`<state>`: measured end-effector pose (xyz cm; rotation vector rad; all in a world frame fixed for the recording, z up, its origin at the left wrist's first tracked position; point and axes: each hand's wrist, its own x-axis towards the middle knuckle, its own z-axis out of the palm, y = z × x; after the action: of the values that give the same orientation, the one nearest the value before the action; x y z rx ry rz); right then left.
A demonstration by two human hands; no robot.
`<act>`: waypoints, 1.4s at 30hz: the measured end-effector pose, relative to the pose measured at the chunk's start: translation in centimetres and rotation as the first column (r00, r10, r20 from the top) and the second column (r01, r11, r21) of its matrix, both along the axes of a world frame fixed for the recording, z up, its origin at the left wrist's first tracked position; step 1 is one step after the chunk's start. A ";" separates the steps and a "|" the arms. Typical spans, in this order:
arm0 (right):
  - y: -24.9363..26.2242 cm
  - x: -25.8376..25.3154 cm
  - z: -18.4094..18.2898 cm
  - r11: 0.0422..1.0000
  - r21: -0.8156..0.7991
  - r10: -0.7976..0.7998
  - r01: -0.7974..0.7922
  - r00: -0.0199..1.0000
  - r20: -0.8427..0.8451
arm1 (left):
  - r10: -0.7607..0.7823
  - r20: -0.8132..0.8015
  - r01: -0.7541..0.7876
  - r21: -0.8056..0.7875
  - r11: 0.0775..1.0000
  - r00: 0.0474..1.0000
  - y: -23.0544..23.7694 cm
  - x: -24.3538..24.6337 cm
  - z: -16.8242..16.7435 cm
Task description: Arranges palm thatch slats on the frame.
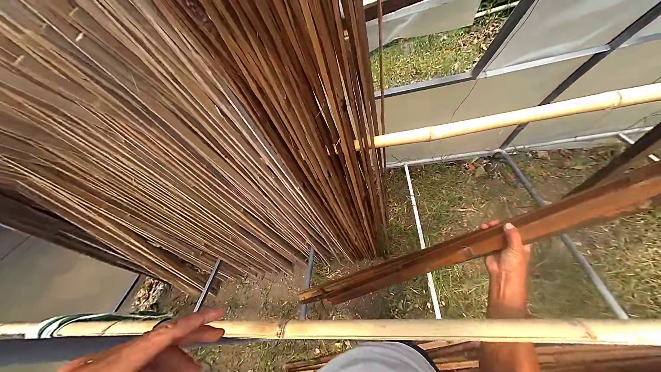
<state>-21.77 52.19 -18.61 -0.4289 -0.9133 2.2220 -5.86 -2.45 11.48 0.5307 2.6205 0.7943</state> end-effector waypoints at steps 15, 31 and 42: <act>-0.6 -2.5 -1.9 0.979 0.191 0.079 -0.067 0.995 -0.055 | -0.432 -0.300 0.488 0.144 0.861 0.850 31.3 -23.1 -4.5; -11.9 -3.1 -4.8 0.793 0.517 0.197 -0.323 0.938 0.284 | 0.177 -0.470 0.198 0.642 0.741 0.865 38.8 -23.9 -7.6; -18.2 -4.3 -10.4 0.266 0.669 0.533 -0.694 0.684 0.498 | 0.631 -0.443 -0.139 0.740 0.658 0.637 25.2 -25.0 -15.9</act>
<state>-26.04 33.96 -28.99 0.2905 -2.4391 2.0020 -30.90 22.79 -4.40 0.4171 3.1212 2.0917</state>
